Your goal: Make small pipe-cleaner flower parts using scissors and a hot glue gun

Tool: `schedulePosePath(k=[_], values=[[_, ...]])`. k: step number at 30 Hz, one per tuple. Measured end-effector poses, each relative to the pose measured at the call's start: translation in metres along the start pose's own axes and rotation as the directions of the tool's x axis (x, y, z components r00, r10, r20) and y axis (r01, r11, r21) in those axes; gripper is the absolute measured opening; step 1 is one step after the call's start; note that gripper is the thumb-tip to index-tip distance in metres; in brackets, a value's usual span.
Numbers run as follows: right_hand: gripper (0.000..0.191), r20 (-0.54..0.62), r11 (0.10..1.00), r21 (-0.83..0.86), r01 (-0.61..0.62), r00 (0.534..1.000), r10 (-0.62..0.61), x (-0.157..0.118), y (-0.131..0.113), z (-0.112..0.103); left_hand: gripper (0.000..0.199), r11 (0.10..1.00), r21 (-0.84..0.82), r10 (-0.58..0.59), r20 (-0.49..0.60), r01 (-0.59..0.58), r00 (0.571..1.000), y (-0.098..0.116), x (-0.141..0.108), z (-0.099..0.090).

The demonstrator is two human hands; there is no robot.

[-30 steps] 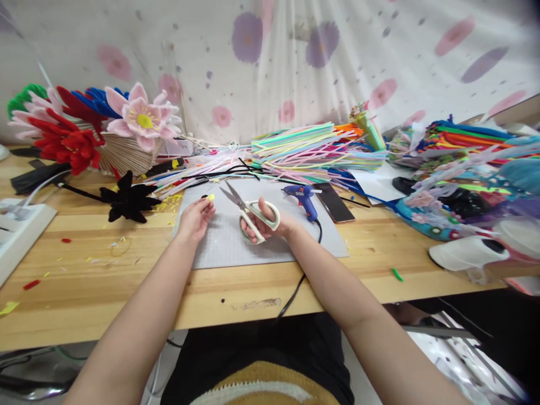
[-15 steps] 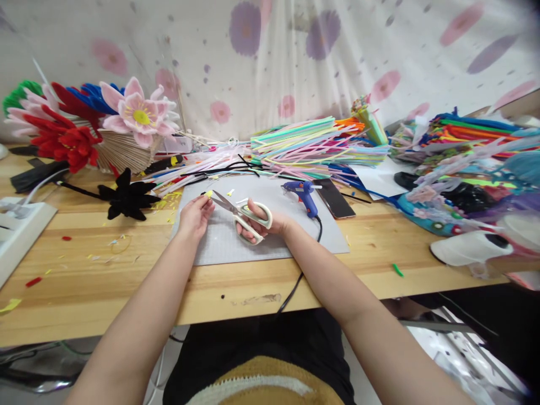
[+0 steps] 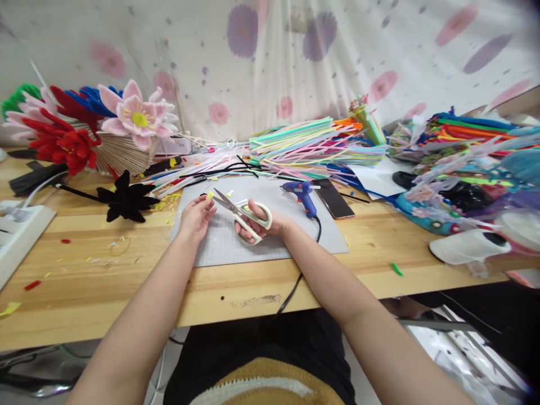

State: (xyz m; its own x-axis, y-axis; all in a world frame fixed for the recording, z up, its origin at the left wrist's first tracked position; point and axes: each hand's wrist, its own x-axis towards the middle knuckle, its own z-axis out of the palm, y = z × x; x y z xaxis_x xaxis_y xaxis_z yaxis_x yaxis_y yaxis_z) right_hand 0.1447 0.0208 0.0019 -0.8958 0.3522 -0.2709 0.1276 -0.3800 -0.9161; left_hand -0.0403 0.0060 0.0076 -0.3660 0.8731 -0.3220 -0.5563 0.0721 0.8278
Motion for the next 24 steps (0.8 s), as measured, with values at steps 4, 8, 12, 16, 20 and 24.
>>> schedulePosePath(k=[4, 8, 12, 16, 20, 24], values=[[0.081, -0.010, 1.000, 0.002, -0.006, 1.000, 0.006, -0.001, -0.001, 0.001, 0.014, 1.000, 0.001, -0.018, 0.040, 0.018, 0.999, 0.000, -0.002, 0.000], [0.080, -0.010, 1.000, -0.011, 0.027, 1.000, -0.027, -0.002, -0.001, 0.001, 0.013, 1.000, -0.003, -0.020, 0.056, 0.020, 0.998, 0.000, -0.005, 0.002], [0.078, -0.028, 0.997, -0.028, 0.075, 0.997, -0.076, -0.001, 0.002, 0.000, 0.012, 0.999, 0.003, -0.032, 0.051, 0.032, 0.998, 0.000, -0.006, 0.003], [0.068, -0.055, 0.990, -0.017, 0.142, 0.988, -0.143, 0.003, 0.008, -0.003, 0.012, 0.999, 0.001, -0.036, 0.042, 0.036, 0.998, 0.002, -0.007, 0.005], [0.057, -0.111, 0.982, -0.013, 0.189, 0.976, -0.189, 0.005, 0.011, -0.005, 0.013, 1.000, 0.002, -0.031, 0.033, 0.031, 0.999, 0.002, -0.006, 0.004], [0.056, -0.144, 0.966, -0.089, 0.241, 0.957, -0.252, -0.004, 0.001, -0.002, 0.016, 0.997, 0.071, 0.036, 0.041, -0.039, 0.999, 0.002, -0.004, 0.002]])
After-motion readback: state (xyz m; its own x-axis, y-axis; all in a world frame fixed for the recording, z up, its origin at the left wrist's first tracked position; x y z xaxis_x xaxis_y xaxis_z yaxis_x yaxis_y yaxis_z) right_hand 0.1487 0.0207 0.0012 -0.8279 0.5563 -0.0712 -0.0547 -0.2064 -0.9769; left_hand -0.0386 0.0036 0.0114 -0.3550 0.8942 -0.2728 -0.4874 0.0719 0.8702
